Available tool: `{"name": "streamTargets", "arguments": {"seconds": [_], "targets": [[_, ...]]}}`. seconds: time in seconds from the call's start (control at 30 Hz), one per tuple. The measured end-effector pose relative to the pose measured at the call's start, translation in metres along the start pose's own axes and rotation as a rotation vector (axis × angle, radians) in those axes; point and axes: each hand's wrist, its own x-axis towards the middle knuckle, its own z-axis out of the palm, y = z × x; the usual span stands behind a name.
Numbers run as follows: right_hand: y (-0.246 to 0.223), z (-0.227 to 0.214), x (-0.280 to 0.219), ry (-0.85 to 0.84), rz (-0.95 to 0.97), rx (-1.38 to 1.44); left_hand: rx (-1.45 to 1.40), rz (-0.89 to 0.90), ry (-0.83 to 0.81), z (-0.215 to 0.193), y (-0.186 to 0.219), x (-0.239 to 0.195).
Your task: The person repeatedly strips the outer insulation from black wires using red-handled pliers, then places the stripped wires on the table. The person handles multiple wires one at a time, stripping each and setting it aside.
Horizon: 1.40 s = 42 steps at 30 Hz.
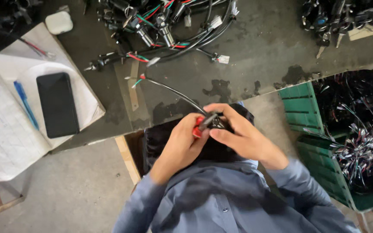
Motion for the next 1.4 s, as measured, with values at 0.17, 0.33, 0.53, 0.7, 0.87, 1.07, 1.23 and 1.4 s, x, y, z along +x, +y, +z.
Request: {"name": "streamTargets", "arguments": {"seconds": [0.17,0.33,0.53,0.7,0.87,1.07,1.23,1.4], "targets": [[0.016,0.005,0.020,0.134,-0.471,-0.624,0.147,-0.015,0.092,0.011,-0.016,-0.021],[0.018,0.008,0.018,0.158,-0.335,-0.608,0.355,-0.082,0.206,0.026,-0.025,-0.027],[-0.001,0.019,0.017,0.230,-0.259,-0.677,0.236,-0.100,0.178,0.025,-0.021,-0.025],[0.017,0.026,0.010,0.357,-0.256,-0.857,0.105,-0.244,0.088,0.024,-0.016,-0.028],[0.026,0.024,0.012,0.352,-0.419,-0.868,0.294,0.139,0.355,0.028,-0.010,-0.020],[-0.027,0.007,0.003,0.075,-0.292,-0.669,-0.012,-0.090,0.112,0.019,0.005,-0.008],[-0.034,-0.009,-0.022,-0.234,-0.244,-0.524,0.204,0.609,0.245,-0.004,0.008,0.006],[-0.019,-0.001,-0.016,-0.112,-0.289,-0.599,0.184,0.444,0.207,0.003,-0.008,-0.006]]}}
